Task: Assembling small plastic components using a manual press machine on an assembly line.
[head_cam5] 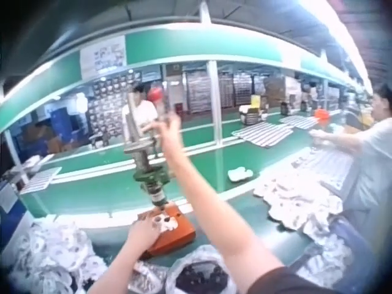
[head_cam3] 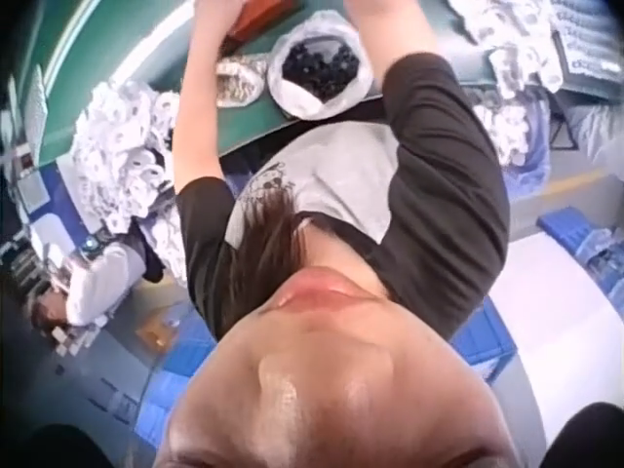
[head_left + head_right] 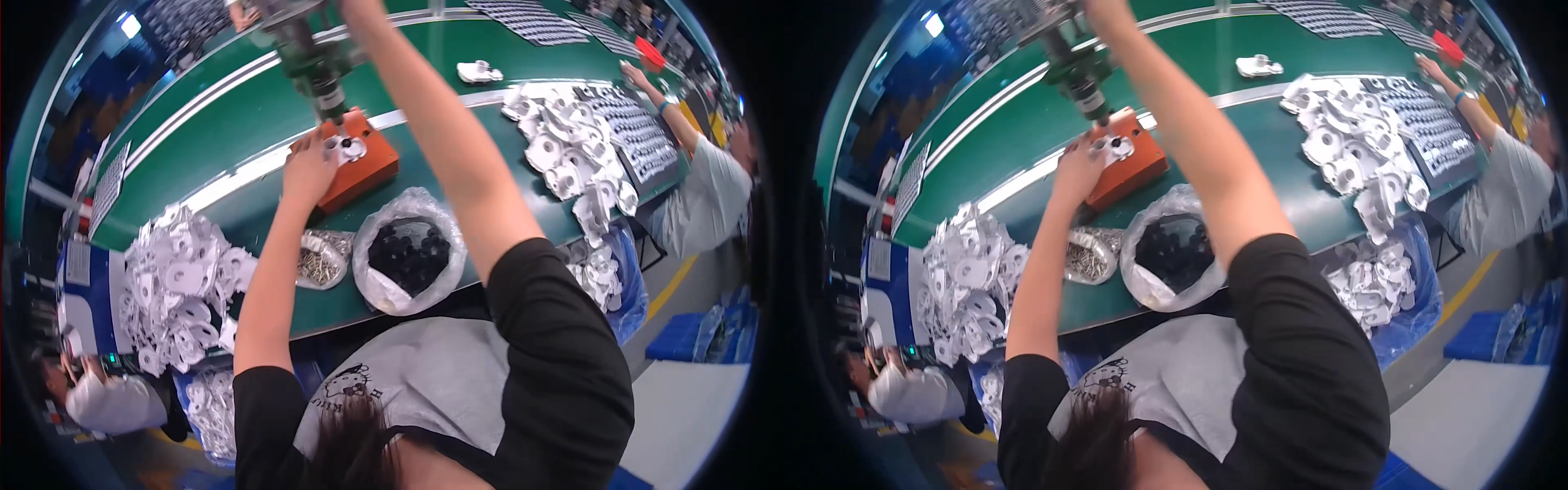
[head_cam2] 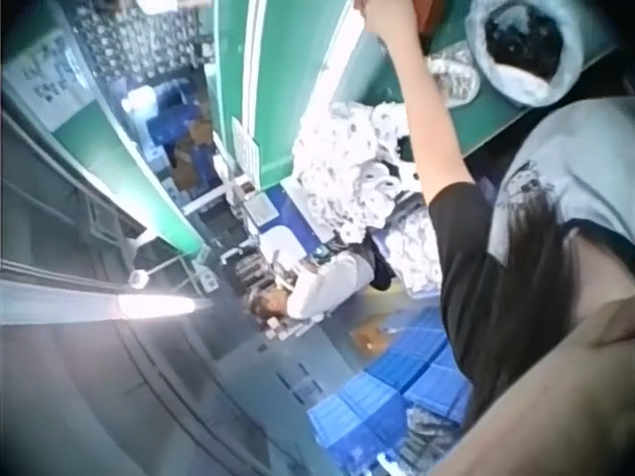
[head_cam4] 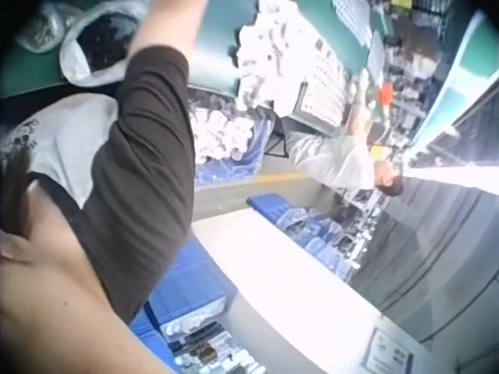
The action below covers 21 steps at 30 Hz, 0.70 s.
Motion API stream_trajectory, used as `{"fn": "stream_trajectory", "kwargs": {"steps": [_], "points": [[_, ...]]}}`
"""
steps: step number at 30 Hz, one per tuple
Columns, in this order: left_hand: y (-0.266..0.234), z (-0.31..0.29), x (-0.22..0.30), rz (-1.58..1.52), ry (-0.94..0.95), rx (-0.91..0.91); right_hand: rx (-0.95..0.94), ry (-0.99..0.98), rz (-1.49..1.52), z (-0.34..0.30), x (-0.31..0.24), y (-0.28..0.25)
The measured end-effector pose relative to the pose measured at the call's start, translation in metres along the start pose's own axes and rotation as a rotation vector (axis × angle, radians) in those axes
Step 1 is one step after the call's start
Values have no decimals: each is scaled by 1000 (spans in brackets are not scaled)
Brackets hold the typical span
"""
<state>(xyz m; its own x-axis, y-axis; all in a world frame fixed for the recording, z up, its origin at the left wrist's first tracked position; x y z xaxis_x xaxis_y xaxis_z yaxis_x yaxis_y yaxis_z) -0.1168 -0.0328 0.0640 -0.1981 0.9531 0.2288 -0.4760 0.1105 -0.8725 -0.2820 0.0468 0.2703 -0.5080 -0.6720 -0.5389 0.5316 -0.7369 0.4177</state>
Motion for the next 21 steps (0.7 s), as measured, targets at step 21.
{"fn": "stream_trajectory", "kwargs": {"steps": [21], "points": [[-14,10,-140,-562,-551,22,-184,344,-2242,-218,-77,-355]]}}
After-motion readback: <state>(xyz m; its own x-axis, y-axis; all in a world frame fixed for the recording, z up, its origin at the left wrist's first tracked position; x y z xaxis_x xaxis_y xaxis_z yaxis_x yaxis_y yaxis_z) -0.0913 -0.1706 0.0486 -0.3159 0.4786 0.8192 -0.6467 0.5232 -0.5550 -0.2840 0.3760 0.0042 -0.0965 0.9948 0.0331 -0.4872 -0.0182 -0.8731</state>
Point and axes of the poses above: each hand's wrist, its own z-axis towards the middle knuckle, its own y-axis out of the palm, x = y × z, the point moved 8 cm from there along z, towards the middle knuckle, and after that the axes turned 4 degrees about x, right-handed, at the moved point
